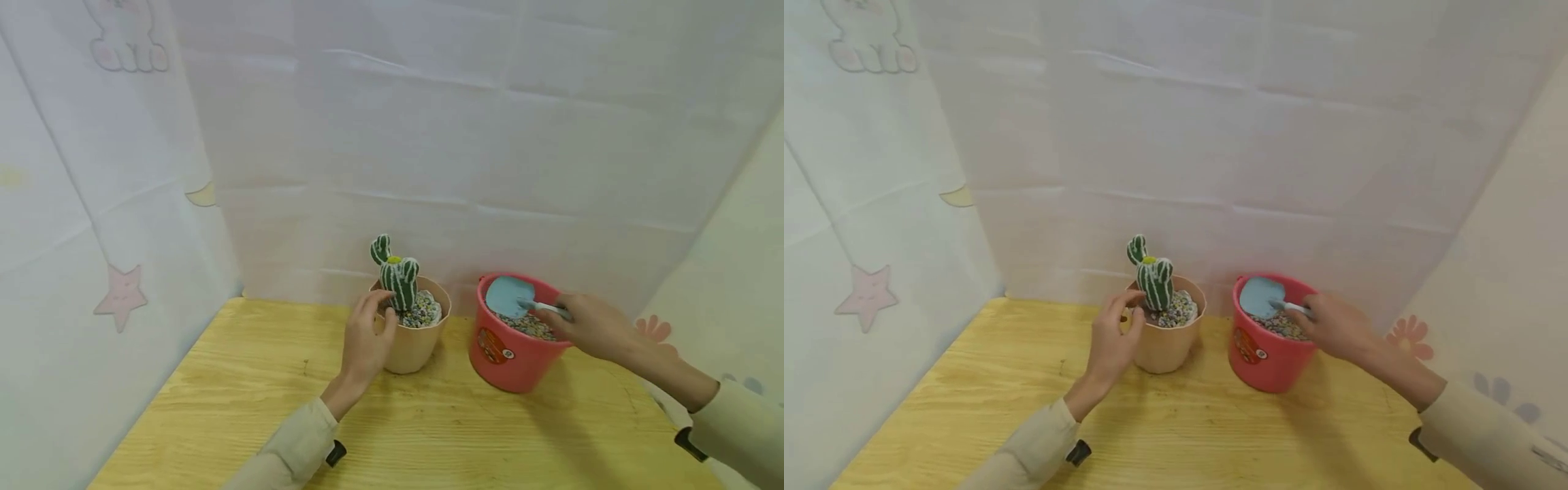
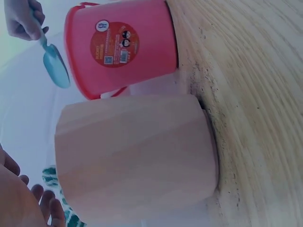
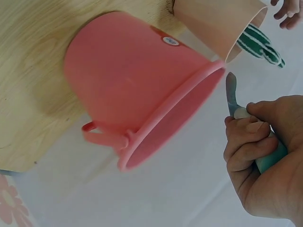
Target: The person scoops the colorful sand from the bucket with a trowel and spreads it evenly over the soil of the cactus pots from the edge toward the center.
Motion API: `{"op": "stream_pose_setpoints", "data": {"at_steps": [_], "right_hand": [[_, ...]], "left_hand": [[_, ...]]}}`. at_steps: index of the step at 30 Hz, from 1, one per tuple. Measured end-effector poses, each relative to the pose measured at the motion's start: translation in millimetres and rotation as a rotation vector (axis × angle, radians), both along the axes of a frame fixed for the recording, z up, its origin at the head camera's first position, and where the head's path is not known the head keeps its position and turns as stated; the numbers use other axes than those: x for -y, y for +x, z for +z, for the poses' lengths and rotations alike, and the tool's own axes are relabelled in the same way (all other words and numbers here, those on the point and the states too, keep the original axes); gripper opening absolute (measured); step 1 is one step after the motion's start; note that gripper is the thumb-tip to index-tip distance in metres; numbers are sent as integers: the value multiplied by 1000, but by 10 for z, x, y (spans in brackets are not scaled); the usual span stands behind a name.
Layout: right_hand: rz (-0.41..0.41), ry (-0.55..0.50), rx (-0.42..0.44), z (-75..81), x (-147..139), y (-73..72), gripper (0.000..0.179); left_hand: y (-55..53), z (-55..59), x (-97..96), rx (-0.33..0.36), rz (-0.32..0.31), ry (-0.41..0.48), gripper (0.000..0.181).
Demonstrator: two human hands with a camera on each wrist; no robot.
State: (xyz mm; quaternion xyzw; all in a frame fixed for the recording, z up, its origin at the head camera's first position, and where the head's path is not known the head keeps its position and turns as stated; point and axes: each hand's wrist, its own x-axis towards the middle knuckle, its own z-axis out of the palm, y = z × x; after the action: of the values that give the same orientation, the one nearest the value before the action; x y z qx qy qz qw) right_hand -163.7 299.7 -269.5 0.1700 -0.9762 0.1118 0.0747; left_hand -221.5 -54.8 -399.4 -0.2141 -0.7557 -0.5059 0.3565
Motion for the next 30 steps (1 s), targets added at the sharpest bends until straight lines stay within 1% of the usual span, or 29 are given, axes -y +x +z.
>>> {"op": "stream_pose_setpoints", "data": {"at_steps": [3,6,9,11,13,15,17,20,22,25,29,30], "right_hand": [[-11,5,13,-10,-66,-19,36],[-19,11,25,-27,-127,-54,37],[-10,10,17,-63,-193,-103,31],[-1,9,6,-95,-233,-146,29],[4,13,-1,-121,-270,-189,31],[12,13,-3,-140,-305,-221,32],[4,23,7,-151,-344,-252,34],[-14,38,23,-171,-403,-298,34],[-22,59,33,-186,-441,-336,34],[-7,79,38,-209,-491,-397,35],[19,78,87,-216,-546,-490,38],[22,76,106,-214,-556,-518,40]], "left_hand": [[45,30,3,-7,-59,-18,25],[97,57,-12,7,-112,-21,25],[138,69,-57,16,-146,-30,26],[167,68,-108,21,-164,-32,28],[193,75,-177,20,-183,-37,29],[210,82,-263,27,-208,-38,30],[214,93,-367,39,-241,-46,31],[191,75,-539,101,-293,-63,34],[167,48,-658,163,-324,-81,38],[115,-7,-838,232,-352,-110,42],[72,-26,-1048,318,-401,-94,48],[69,-17,-1089,353,-418,-80,51]]}}
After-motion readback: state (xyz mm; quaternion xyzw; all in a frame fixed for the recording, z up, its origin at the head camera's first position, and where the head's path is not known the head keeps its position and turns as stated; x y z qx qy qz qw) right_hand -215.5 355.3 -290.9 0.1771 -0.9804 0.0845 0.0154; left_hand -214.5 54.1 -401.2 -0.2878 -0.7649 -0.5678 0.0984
